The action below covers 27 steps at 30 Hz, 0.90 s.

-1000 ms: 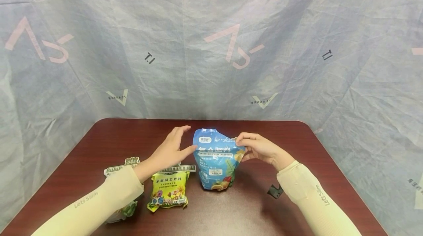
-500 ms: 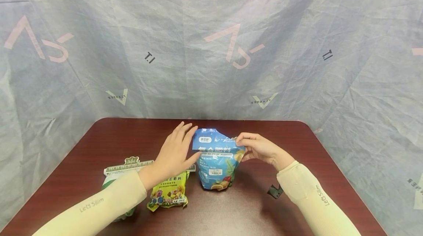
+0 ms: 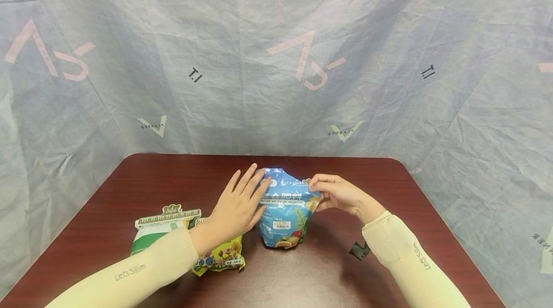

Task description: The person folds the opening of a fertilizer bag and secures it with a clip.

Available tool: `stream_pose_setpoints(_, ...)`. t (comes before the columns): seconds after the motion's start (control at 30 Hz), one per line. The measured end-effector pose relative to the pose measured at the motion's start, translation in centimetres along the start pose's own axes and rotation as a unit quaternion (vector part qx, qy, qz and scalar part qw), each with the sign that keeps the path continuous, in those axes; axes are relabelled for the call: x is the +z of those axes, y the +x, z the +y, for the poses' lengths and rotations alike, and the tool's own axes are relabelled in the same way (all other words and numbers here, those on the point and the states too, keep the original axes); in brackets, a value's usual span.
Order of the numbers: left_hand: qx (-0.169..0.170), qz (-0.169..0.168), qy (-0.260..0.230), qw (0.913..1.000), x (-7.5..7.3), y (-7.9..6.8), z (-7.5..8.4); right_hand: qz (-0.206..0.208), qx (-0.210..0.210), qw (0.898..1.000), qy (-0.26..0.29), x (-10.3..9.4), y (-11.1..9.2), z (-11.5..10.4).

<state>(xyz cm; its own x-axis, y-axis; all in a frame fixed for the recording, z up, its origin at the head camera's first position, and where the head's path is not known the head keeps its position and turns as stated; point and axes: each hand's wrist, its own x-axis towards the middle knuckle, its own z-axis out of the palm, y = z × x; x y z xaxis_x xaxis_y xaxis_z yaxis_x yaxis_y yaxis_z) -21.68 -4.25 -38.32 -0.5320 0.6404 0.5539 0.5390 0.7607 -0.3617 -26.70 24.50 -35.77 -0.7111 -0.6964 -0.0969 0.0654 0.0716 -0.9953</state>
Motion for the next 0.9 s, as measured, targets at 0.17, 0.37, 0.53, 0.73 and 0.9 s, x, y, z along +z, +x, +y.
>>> stream_pose_setpoints(0.17,0.017,0.000,0.024,0.9996,0.42,-0.11,0.06,-0.002,-0.001,1.000,-0.002,-0.18,-0.05,0.06)
stream_pose_setpoints(0.37,0.021,0.005,0.017,0.9996,0.72,-0.21,0.08,0.000,0.003,1.000,-0.007,-0.24,-0.13,-0.05)
stream_pose_setpoints(0.53,0.025,0.017,0.011,0.9995,0.80,-0.14,0.18,0.003,0.005,1.000,-0.008,-0.29,-0.16,-0.07)
stream_pose_setpoints(0.73,0.036,0.038,0.012,0.9986,0.72,-0.06,0.24,0.004,0.004,1.000,-0.006,-0.40,-0.24,-0.05)
stream_pose_setpoints(0.9,0.041,0.045,0.011,0.9981,0.83,-0.06,0.26,0.020,0.018,1.000,-0.003,-0.26,-0.28,-0.20)
